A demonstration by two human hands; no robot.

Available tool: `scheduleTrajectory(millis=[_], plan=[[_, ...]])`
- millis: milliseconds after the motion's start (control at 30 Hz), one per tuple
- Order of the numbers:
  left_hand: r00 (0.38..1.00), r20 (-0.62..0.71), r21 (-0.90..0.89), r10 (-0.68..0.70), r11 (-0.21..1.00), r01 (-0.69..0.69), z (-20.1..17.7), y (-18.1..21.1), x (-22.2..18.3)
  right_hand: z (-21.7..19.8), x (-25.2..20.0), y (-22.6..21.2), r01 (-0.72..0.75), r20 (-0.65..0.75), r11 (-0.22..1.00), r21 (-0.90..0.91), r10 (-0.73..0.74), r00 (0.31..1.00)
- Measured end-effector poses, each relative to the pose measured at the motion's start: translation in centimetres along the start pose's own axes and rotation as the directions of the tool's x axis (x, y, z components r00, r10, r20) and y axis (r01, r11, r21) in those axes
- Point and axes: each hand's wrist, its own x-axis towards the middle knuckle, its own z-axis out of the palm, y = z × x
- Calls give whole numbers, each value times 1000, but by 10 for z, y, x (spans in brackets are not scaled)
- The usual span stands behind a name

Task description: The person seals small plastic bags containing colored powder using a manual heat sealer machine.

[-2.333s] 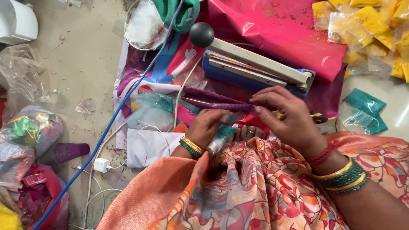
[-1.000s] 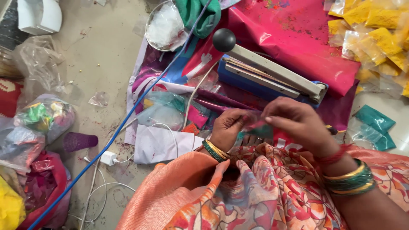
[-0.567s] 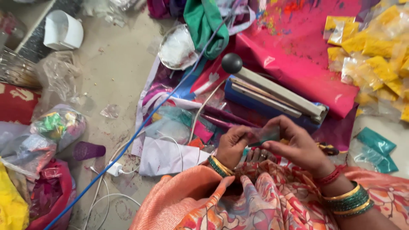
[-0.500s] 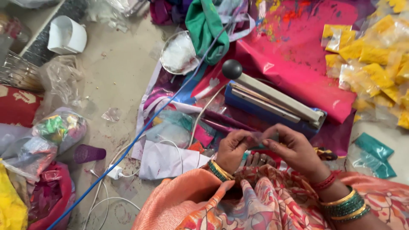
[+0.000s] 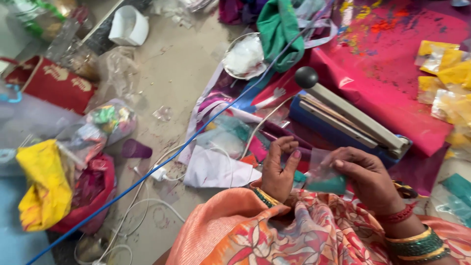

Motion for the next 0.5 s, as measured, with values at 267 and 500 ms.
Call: scheduleTrajectory(millis=[267,500], plan=[[972,-111,121,208,973,-195,-5,18,-12,-17,-5,21,-232,-163,858,-459,176,971],[984,162,15,77,997,-81,-2,14,-15,-4,-7,-3,-186,-62,932,-313,175,983]])
